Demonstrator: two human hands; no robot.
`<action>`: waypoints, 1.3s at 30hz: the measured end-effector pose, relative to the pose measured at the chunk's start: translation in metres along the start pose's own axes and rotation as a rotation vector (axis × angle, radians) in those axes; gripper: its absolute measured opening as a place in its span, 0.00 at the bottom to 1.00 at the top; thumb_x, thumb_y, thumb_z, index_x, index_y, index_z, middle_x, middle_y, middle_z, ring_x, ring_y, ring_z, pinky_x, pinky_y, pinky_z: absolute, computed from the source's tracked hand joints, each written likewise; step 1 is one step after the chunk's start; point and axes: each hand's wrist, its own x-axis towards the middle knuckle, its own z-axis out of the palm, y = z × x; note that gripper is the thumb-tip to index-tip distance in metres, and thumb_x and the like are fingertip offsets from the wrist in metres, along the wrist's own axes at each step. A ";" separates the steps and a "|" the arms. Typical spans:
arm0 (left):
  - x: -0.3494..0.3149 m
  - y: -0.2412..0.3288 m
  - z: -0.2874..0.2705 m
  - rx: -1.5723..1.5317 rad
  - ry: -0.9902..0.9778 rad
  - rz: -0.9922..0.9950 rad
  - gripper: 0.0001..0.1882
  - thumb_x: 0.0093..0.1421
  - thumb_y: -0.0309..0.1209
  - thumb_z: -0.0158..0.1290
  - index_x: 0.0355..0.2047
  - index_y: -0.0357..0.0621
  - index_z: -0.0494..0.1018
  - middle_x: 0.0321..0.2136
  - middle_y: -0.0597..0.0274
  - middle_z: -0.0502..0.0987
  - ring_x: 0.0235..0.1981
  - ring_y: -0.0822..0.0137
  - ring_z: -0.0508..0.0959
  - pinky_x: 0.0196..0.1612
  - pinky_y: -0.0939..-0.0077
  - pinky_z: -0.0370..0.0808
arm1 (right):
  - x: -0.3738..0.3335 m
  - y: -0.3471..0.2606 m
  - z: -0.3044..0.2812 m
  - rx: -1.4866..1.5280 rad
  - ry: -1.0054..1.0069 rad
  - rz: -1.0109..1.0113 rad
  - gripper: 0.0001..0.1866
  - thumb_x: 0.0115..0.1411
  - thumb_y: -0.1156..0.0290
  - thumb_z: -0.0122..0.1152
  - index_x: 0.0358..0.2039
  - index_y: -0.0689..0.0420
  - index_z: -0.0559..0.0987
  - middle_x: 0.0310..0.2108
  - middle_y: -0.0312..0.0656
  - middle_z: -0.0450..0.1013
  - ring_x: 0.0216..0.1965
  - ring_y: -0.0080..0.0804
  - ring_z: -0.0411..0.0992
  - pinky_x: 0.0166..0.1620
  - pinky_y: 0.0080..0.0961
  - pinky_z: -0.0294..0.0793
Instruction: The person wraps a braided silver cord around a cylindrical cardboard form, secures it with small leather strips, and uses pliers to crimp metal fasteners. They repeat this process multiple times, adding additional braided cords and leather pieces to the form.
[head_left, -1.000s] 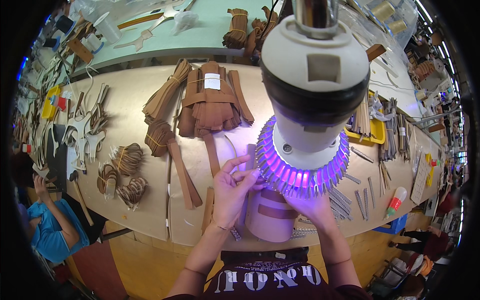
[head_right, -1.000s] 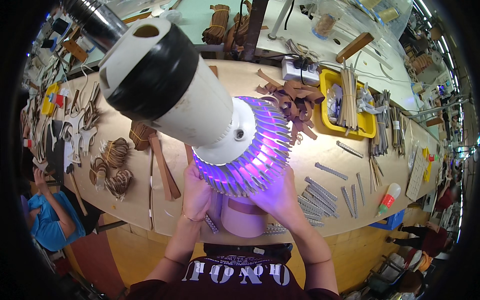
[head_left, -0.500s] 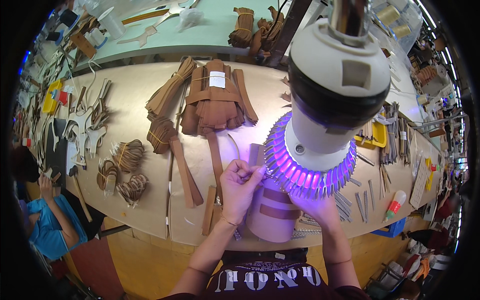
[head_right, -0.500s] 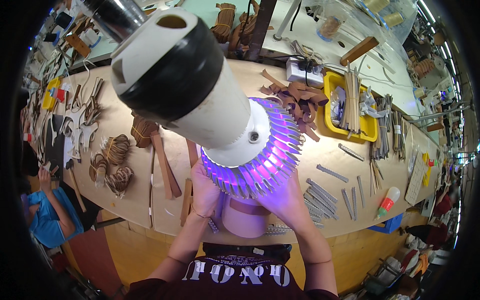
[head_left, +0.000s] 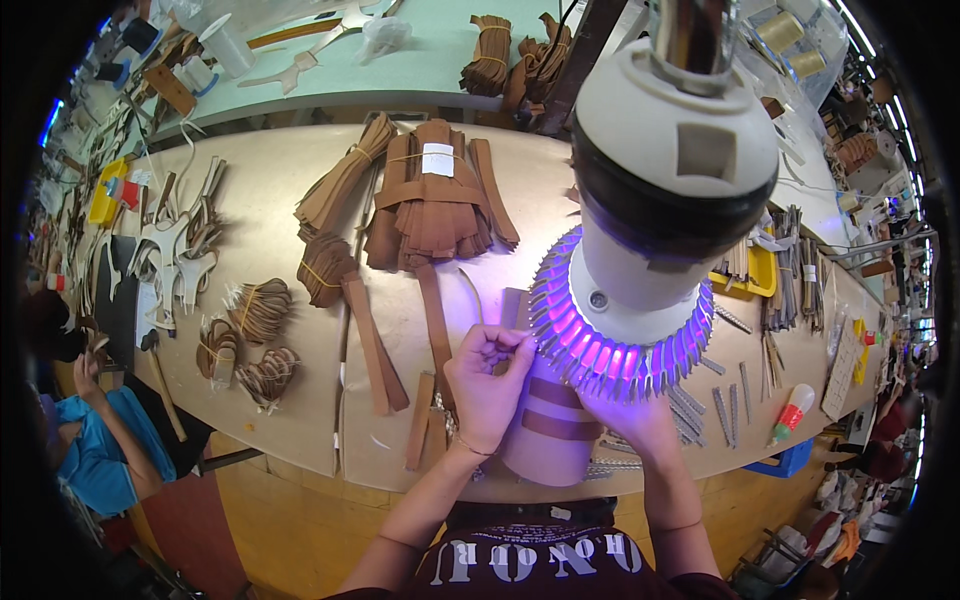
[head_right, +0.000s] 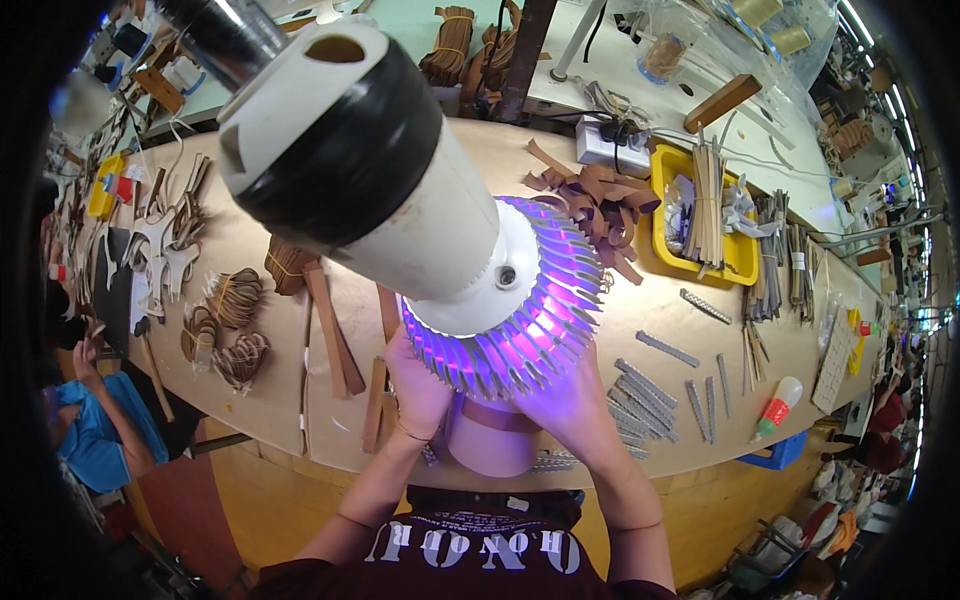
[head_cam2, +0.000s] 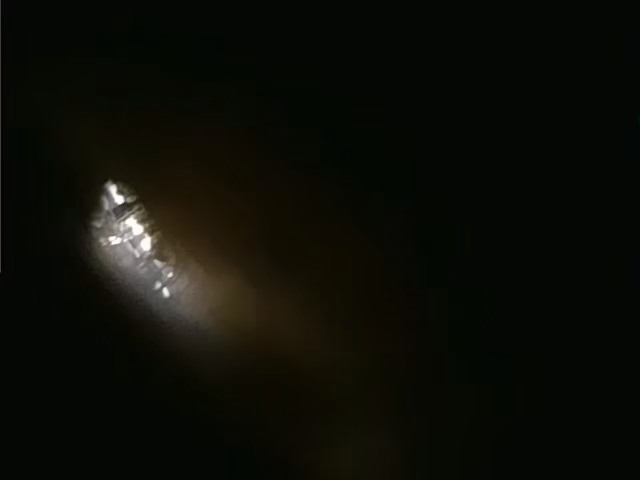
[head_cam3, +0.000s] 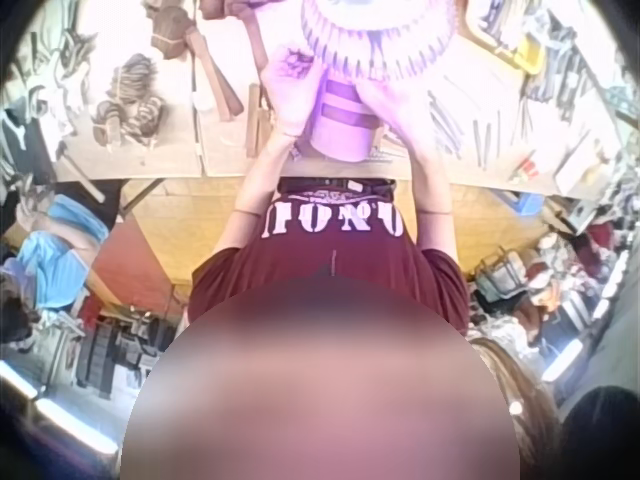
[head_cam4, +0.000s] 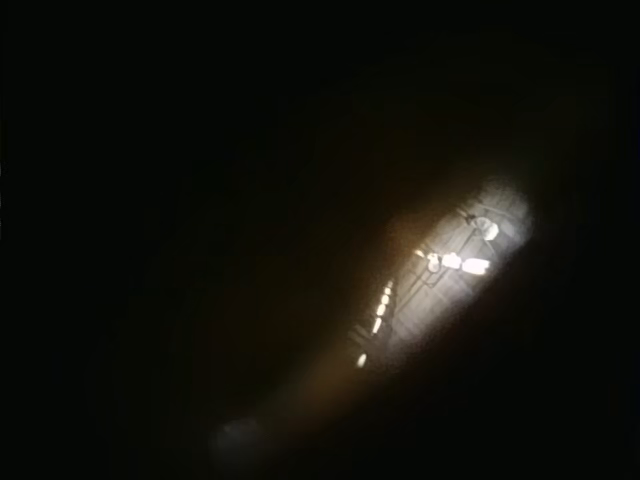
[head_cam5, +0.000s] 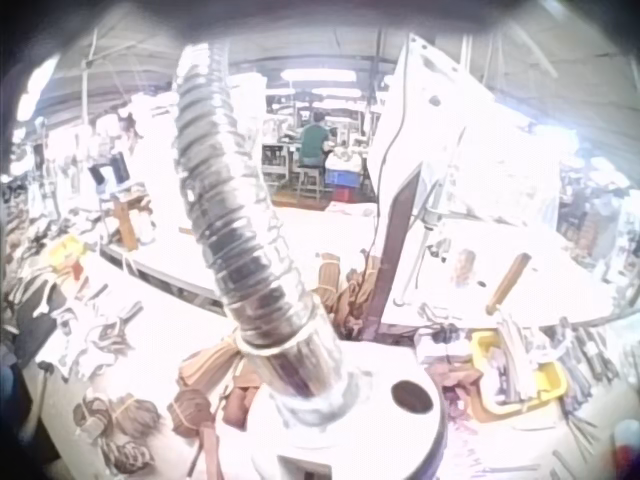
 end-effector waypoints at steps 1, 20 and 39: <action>0.000 0.002 -0.001 0.072 0.003 0.014 0.06 0.58 0.16 0.57 0.33 0.36 0.72 0.34 0.58 0.80 0.34 0.76 0.79 0.40 0.83 0.76 | 0.000 -0.001 0.000 -0.019 0.006 0.000 0.20 0.49 0.70 0.70 0.43 0.58 0.79 0.45 0.46 0.74 0.50 0.49 0.69 0.55 0.42 0.65; -0.031 0.014 -0.006 0.610 -0.263 0.395 0.04 0.54 0.19 0.55 0.29 0.35 0.71 0.24 0.47 0.72 0.23 0.49 0.75 0.26 0.60 0.71 | 0.008 -0.028 -0.067 -0.245 -0.155 0.308 0.17 0.57 0.55 0.65 0.28 0.57 0.81 0.14 0.43 0.71 0.18 0.42 0.71 0.26 0.34 0.68; -0.030 0.032 0.000 0.858 -0.335 0.351 0.20 0.57 0.12 0.45 0.48 0.37 0.76 0.50 0.46 0.77 0.51 0.53 0.78 0.52 0.68 0.74 | -0.007 0.026 -0.047 0.080 -0.162 0.317 0.20 0.57 0.53 0.65 0.26 0.60 0.82 0.15 0.44 0.70 0.16 0.37 0.68 0.25 0.28 0.67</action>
